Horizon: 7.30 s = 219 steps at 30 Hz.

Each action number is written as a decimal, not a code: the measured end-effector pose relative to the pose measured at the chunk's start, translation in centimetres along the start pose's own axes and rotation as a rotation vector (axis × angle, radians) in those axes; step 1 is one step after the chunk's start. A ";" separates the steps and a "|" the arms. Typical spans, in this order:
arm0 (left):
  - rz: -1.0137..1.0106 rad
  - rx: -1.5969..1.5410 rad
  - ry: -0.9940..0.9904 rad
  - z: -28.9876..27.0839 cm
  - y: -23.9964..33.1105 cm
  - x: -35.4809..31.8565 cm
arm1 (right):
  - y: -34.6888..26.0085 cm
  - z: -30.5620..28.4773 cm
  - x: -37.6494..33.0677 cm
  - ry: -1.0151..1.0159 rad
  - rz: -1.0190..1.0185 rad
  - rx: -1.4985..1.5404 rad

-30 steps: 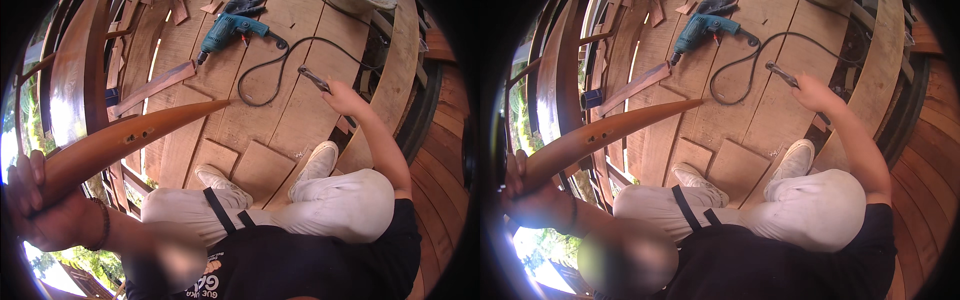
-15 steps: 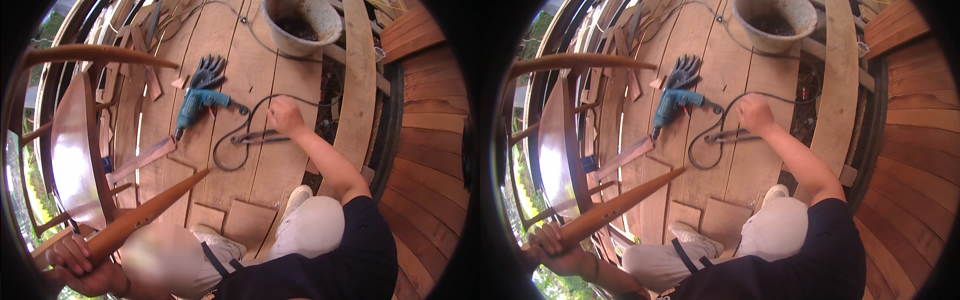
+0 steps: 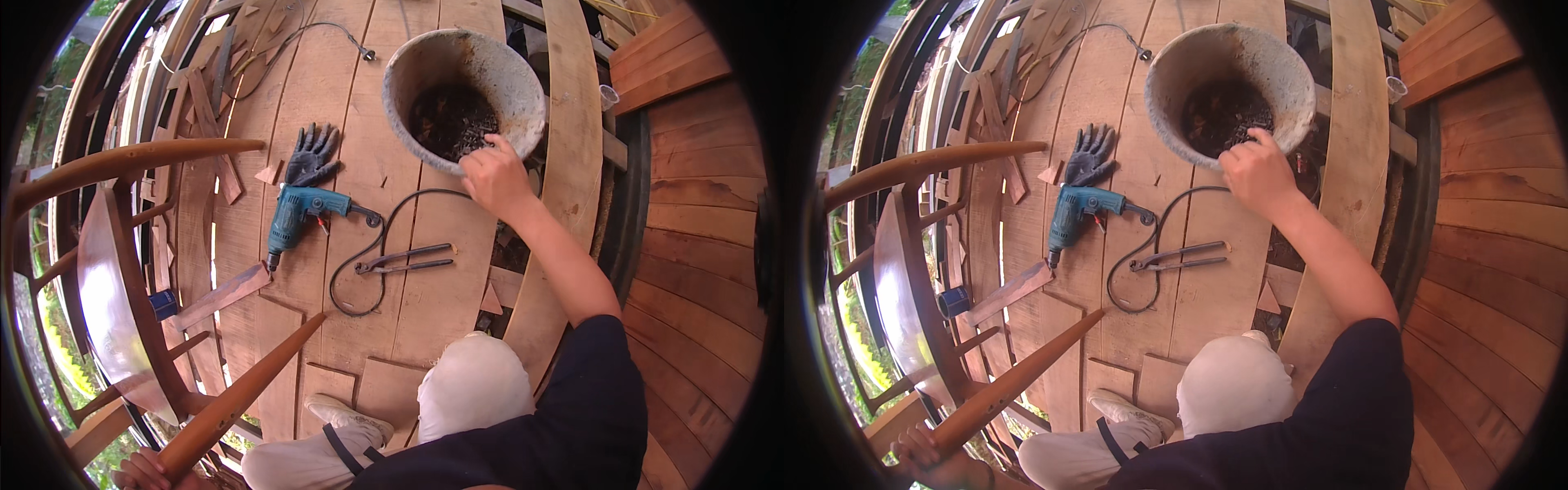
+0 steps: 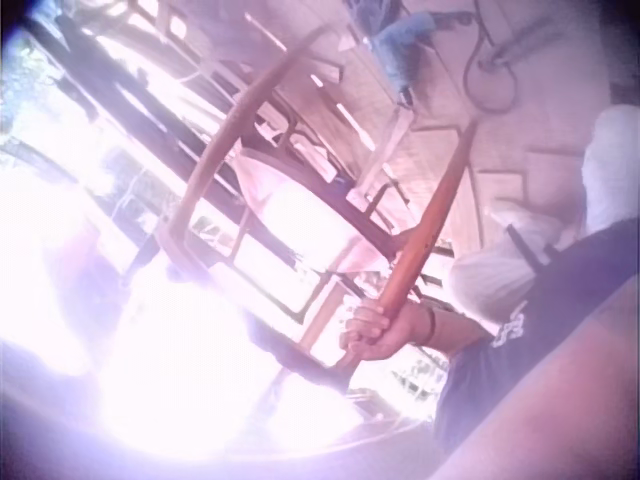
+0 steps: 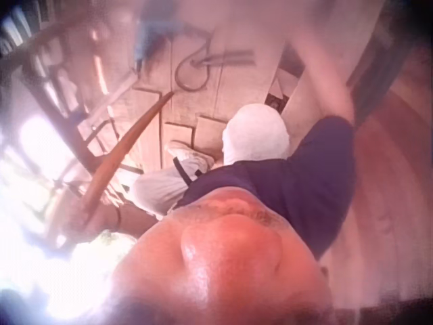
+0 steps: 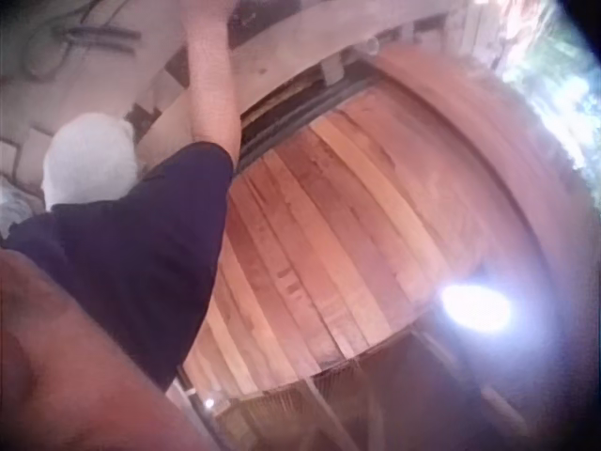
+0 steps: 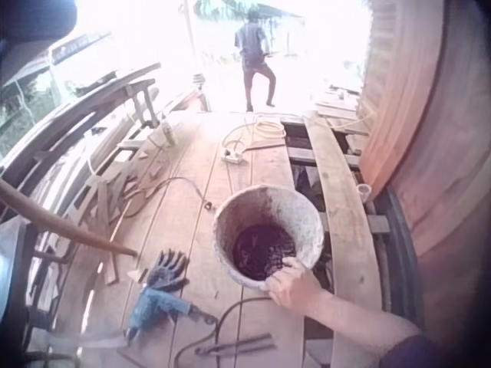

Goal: The person sits on a wooden floor and uses a corded drill to attach a wooden chair seat to its frame. They repeatedly position the seat, drill screws into the legs, and retrieve additional screws from a bucket.

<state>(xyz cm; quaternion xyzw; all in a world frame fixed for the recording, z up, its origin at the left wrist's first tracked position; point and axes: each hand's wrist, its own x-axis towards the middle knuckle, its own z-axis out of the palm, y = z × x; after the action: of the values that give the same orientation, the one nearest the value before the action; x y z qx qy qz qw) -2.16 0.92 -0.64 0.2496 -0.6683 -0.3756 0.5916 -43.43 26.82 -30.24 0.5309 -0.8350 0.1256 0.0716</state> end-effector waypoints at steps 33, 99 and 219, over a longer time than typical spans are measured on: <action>-0.107 -0.261 -0.229 -3.9 0.0 0.8 | 5.6 0.4 8.1 -0.435 0.489 1.048; 0.025 -0.003 -0.885 -7.5 0.8 4.2 | -37.4 -10.2 4.3 0.172 -0.533 0.833; -0.944 -0.509 0.683 -6.6 -11.6 -2.1 | -20.3 -19.6 -3.9 -0.621 0.251 1.856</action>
<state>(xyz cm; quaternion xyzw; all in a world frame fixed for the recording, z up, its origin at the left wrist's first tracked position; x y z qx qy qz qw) 3.40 -5.76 -11.03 0.4747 -0.1499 -0.6423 0.5828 -23.66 27.61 -9.77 0.2934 -0.4373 0.5927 -0.6095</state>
